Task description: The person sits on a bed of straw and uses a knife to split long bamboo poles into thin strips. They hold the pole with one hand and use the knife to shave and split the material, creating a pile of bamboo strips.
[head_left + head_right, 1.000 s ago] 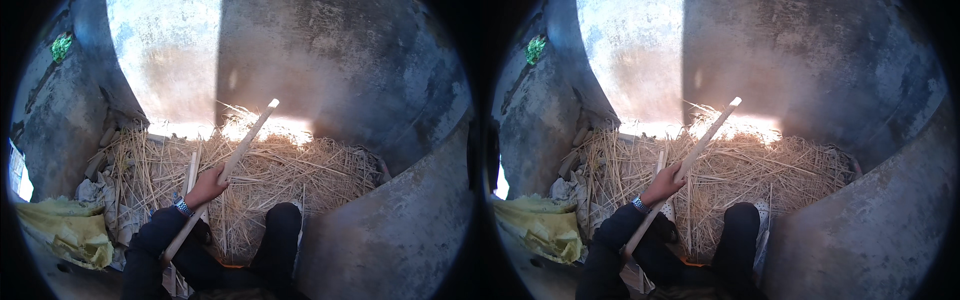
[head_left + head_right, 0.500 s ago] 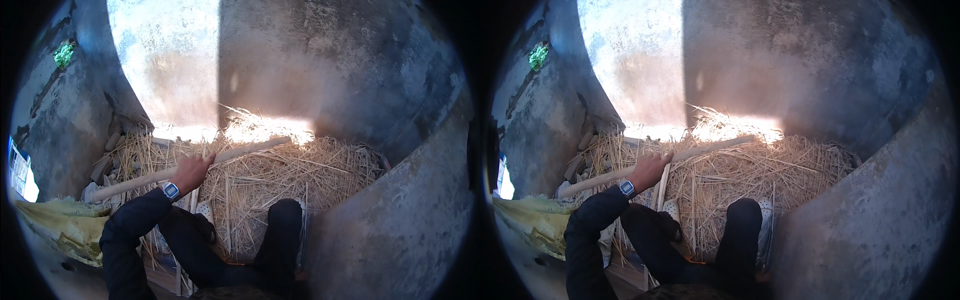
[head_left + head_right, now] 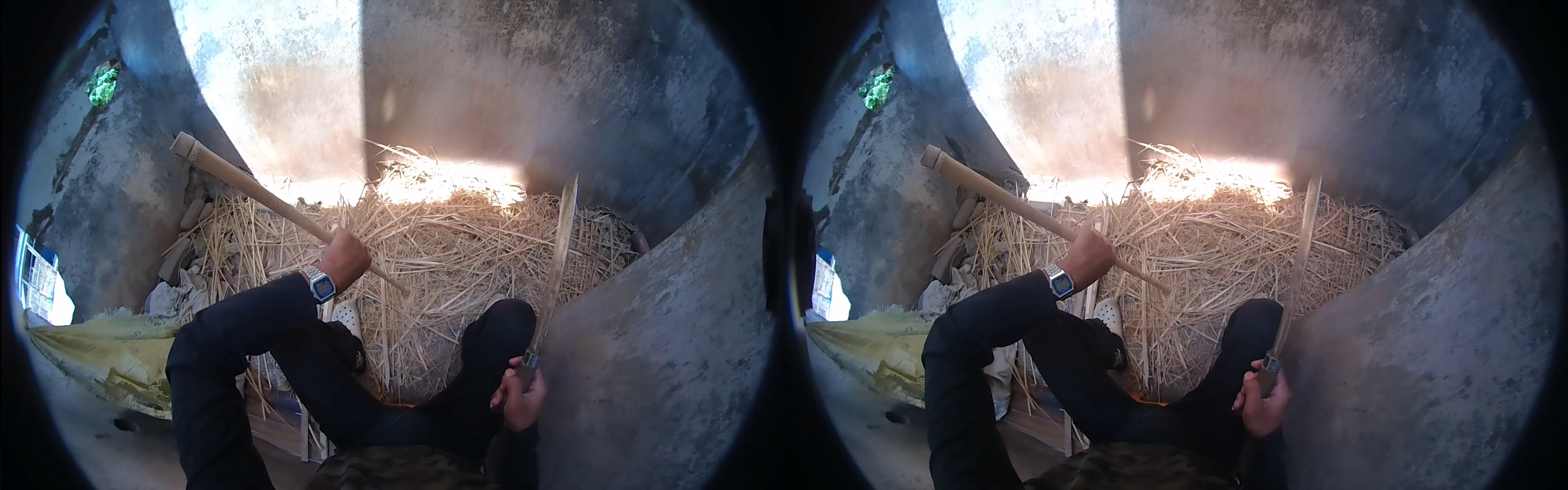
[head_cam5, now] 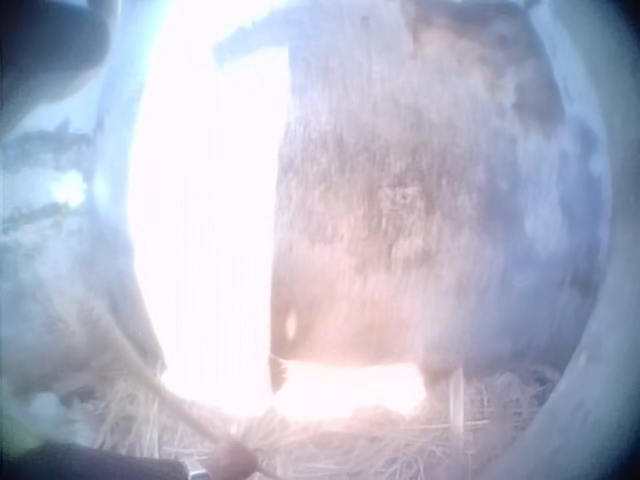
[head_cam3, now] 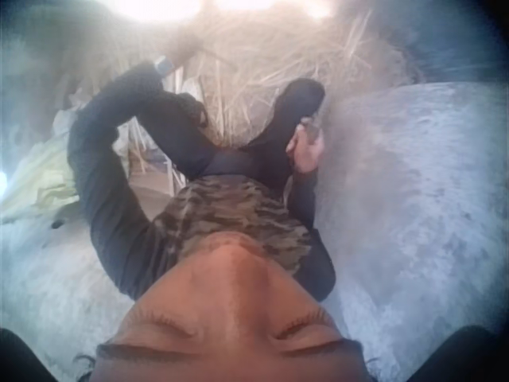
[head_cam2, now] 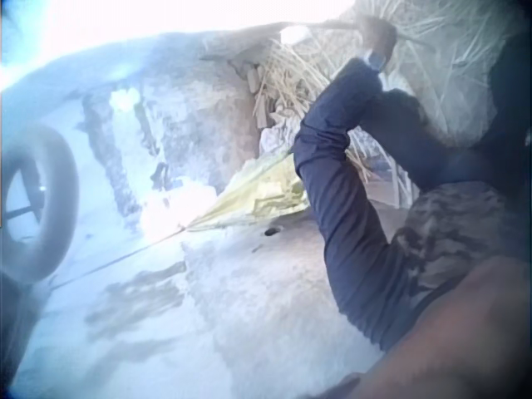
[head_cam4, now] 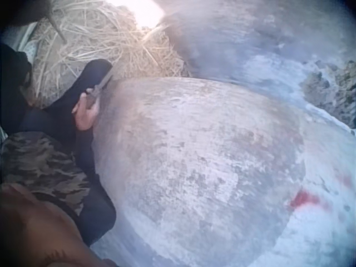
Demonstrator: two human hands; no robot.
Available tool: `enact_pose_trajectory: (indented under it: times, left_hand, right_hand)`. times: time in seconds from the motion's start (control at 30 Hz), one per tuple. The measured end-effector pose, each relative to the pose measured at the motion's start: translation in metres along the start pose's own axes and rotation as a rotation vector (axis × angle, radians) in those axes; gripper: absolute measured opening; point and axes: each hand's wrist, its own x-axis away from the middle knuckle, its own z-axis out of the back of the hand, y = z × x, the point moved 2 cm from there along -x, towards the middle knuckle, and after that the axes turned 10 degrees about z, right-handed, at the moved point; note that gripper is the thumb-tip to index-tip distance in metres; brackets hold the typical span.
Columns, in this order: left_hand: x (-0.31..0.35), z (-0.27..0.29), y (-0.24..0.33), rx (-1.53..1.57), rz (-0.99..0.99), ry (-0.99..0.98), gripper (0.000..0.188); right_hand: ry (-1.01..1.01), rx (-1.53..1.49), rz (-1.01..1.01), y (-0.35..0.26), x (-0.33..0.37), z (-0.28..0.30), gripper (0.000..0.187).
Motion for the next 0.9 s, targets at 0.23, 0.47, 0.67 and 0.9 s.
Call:
enact_pose_trajectory:
  times: [0.23, 0.47, 0.67, 0.9]
  left_hand:
    - [-0.003, 0.014, -0.021, -0.002, 0.120, -0.149, 0.013]
    - [0.019, 0.007, -0.074, 0.050, 0.097, -0.017, 0.014]
    - [0.031, 0.006, -0.063, -0.051, 0.089, 0.069, 0.020]
    - [0.025, 0.016, -0.057, -0.020, 0.135, 0.037, 0.015]
  right_hand:
    - [-0.300, -0.017, -0.152, 0.047, -0.015, -0.071, 0.017]
    - [-0.450, -0.081, -0.467, 0.135, -0.020, -0.116, 0.012]
    - [-0.552, 0.340, -0.278, 0.155, -0.026, -0.139, 0.020]
    - [-0.554, 0.482, 0.065, 0.132, -0.029, -0.197, 0.030]
